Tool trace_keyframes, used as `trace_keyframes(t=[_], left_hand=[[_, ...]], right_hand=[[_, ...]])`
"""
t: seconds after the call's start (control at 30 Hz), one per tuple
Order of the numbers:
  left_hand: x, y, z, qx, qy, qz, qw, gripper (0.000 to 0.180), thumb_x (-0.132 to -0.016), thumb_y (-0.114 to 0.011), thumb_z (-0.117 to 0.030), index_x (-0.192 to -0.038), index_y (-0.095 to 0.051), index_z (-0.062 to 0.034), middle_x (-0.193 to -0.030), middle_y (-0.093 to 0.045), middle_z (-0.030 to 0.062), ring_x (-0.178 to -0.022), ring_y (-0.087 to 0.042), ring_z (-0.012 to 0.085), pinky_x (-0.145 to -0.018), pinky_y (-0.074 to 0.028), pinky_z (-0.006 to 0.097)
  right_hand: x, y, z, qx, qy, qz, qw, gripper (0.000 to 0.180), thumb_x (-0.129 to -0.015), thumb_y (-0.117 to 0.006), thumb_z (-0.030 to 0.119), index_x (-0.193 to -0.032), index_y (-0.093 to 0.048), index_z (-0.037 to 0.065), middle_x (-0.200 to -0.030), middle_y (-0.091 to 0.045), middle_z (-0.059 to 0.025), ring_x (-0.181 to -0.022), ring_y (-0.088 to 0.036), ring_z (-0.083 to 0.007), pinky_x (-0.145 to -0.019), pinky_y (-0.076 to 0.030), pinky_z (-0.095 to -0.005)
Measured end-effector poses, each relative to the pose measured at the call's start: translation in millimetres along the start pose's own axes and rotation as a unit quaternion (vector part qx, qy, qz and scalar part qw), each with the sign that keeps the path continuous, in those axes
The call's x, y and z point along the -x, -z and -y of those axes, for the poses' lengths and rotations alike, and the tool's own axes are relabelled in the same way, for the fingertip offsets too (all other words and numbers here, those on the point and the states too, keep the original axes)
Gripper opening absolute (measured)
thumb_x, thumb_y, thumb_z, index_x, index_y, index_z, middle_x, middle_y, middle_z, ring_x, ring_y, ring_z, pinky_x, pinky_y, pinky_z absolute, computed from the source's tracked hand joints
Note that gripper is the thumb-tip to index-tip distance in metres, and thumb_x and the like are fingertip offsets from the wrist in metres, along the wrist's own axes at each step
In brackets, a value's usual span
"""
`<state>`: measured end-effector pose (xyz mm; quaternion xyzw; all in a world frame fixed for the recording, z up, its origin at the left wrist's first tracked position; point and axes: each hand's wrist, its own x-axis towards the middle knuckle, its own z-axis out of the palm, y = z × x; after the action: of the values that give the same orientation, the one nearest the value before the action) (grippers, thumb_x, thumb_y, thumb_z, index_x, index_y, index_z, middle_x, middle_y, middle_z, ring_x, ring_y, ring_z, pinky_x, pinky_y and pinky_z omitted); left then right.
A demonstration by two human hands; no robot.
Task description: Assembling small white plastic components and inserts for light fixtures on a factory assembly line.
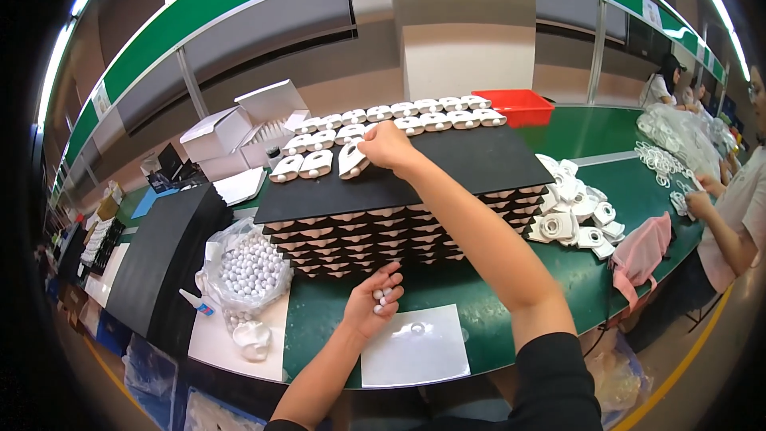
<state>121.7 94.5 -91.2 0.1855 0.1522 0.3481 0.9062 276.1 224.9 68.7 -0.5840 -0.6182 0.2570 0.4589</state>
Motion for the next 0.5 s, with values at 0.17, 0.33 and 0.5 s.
trace_keyframes(t=[0.17,0.33,0.5], left_hand=[[1,5,0,0.015,-0.01,-0.01,1.0,0.034,-0.074,-0.044,0.005,-0.106,-0.049,-0.0045,-0.092,-0.048,0.0083,-0.058,-0.039,0.0118,-0.037,-0.026,0.019],[1,7,-1,0.002,-0.007,-0.009,1.0,0.035,-0.076,-0.043,0.005,-0.109,-0.047,-0.006,-0.094,-0.049,0.0079,-0.059,-0.039,0.0115,-0.037,-0.026,0.019],[1,3,-1,-0.037,-0.004,-0.026,0.999,0.033,-0.082,-0.043,0.001,-0.114,-0.043,-0.0075,-0.094,-0.05,0.0072,-0.06,-0.04,0.0101,-0.037,-0.026,0.018]], right_hand=[[-24,-14,6,0.007,-0.084,0.017,0.996,0.016,-0.075,-0.063,0.01,-0.079,-0.062,-0.005,-0.062,-0.056,-0.0071,-0.049,-0.051,-0.0127,-0.046,-0.043,-0.025],[-23,0,5,0.01,-0.053,-0.003,0.999,0.014,-0.077,-0.059,0.006,-0.083,-0.063,-0.006,-0.073,-0.063,-0.0142,-0.064,-0.063,-0.0203,-0.059,-0.051,-0.0303],[-19,11,-4,0.269,0.181,-0.107,0.94,0.017,-0.079,-0.057,0.007,-0.093,-0.066,0.005,-0.087,-0.064,-0.014,-0.09,-0.056,-0.0283,-0.082,-0.045,-0.0341]])
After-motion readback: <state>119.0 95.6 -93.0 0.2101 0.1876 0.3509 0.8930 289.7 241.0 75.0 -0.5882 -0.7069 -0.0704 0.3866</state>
